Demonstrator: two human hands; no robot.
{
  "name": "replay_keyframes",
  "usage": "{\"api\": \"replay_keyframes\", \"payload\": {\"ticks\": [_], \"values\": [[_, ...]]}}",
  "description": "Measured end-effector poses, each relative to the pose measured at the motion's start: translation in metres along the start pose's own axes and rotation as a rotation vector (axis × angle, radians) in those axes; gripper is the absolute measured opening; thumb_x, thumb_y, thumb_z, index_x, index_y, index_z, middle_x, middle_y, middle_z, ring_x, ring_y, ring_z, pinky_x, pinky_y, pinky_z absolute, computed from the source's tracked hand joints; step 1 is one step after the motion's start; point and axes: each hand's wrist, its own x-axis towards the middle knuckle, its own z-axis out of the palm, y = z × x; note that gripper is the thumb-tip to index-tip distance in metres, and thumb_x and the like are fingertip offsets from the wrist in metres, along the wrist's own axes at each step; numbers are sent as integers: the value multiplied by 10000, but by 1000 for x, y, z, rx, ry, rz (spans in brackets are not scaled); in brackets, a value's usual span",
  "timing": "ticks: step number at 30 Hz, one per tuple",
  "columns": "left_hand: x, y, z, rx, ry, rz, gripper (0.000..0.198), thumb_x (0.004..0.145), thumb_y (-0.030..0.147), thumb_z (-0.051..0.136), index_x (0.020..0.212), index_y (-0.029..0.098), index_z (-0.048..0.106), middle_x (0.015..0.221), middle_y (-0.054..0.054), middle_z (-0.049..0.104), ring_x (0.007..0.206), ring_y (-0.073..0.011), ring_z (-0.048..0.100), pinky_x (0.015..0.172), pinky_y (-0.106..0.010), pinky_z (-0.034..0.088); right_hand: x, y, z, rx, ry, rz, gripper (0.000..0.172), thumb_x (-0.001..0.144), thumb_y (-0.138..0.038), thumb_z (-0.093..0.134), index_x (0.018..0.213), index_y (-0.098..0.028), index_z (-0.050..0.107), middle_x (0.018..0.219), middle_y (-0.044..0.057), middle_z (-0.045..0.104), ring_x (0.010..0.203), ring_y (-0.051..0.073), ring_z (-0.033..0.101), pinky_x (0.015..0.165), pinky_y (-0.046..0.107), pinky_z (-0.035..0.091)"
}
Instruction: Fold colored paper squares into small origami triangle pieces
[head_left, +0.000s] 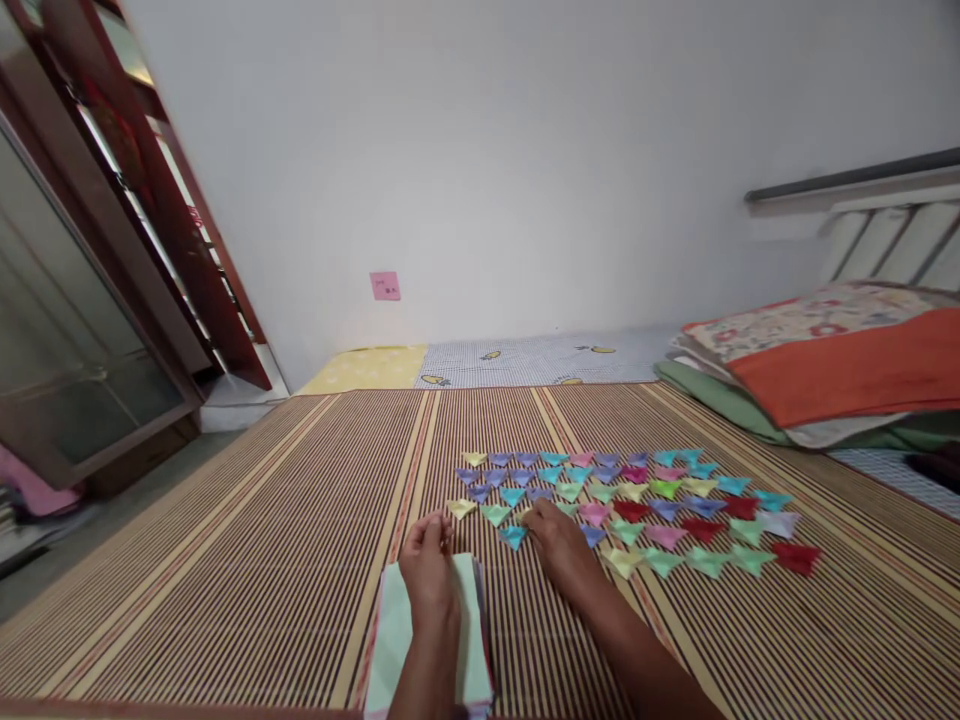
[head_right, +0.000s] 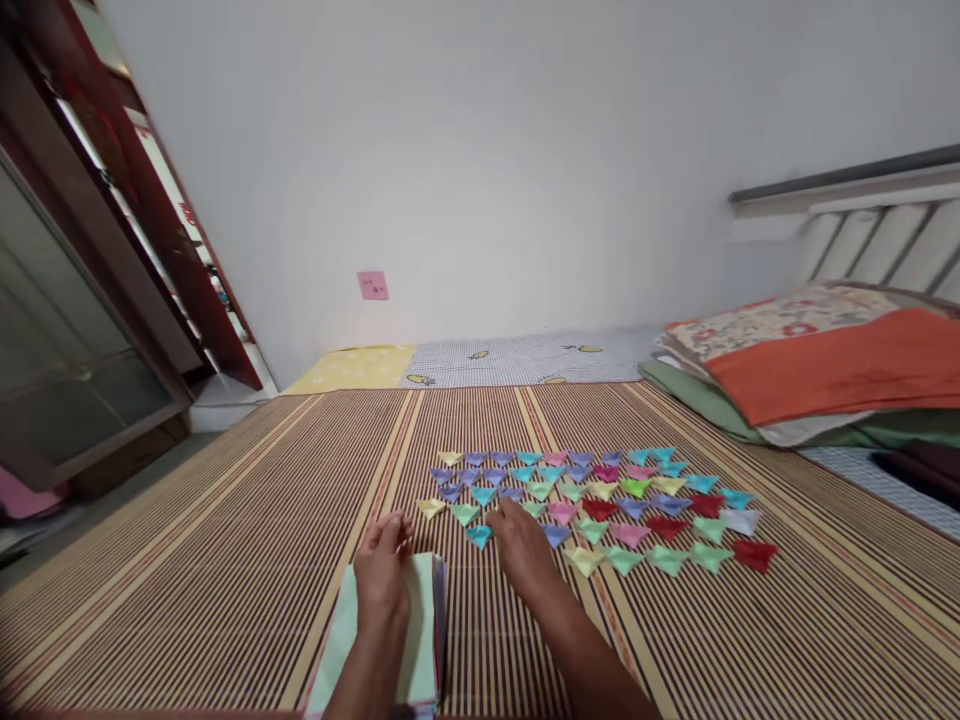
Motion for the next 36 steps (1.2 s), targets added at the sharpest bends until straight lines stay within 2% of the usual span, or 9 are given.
{"api": "replay_keyframes", "payload": {"ticks": [7,12,15,18,19,21,25,30,36], "values": [[5,-37,-5,-95,86,-61,308,687,424,764,824,164,671,683,6,640,605,-137,603,598,-272,489,10,8,10,-90,-79,-97,234,934,-68,538,810,-210,676,914,63,657,886,228,579,788,297,387],[2,-48,-12,-50,75,-73,308,721,438,766,827,160,684,701,-15,672,633,-153,631,627,-286,513,20,2,-20,-82,-143,-203,224,923,-53,565,785,-206,653,934,38,650,911,200,585,780,278,389],[-1,-50,-15,-5,50,-76,309,736,443,779,819,158,696,706,-26,687,644,-170,652,629,-296,523,53,3,-42,-95,-158,-224,208,932,-46,557,836,-195,667,980,35,658,930,178,594,794,267,413],[-4,-51,-18,38,30,-84,324,744,457,787,828,156,704,720,-40,702,660,-188,668,635,-307,528,107,9,-48,-135,-173,-184,157,981,-113,563,908,-161,694,971,48,677,918,176,632,828,300,479],[-5,-52,-18,52,27,-87,331,745,465,789,828,155,705,724,-44,706,664,-194,671,636,-311,529,127,12,-44,-152,-183,-166,106,993,-173,596,964,-150,696,1011,54,686,935,188,650,846,337,514],[-7,-52,-18,75,25,-90,348,733,476,801,826,154,709,737,-54,715,671,-202,676,638,-315,531,162,17,-32,-182,-214,-135,212,995,-309,653,1138,-154,673,1142,67,692,988,213,681,870,415,574],[-11,-50,-15,90,32,-114,380,711,504,816,811,152,715,753,-68,725,710,-219,691,670,-323,542,206,24,2,-224,-289,-98,322,1002,-342,650,1275,-171,633,1268,95,664,1058,238,685,894,447,593],[-14,-45,-12,65,53,-174,439,625,536,863,777,148,722,729,-74,722,719,-224,677,692,-326,549,223,31,27,-269,-350,-85,335,1000,-341,652,1289,-173,627,1289,99,655,1076,245,680,904,455,591],[-16,-45,-14,88,38,-173,431,640,542,857,770,152,730,727,-68,718,716,-215,663,693,-318,531,236,21,45,-296,-397,-145,335,1001,-341,651,1292,-177,626,1300,101,651,1089,247,676,914,459,587]]}}
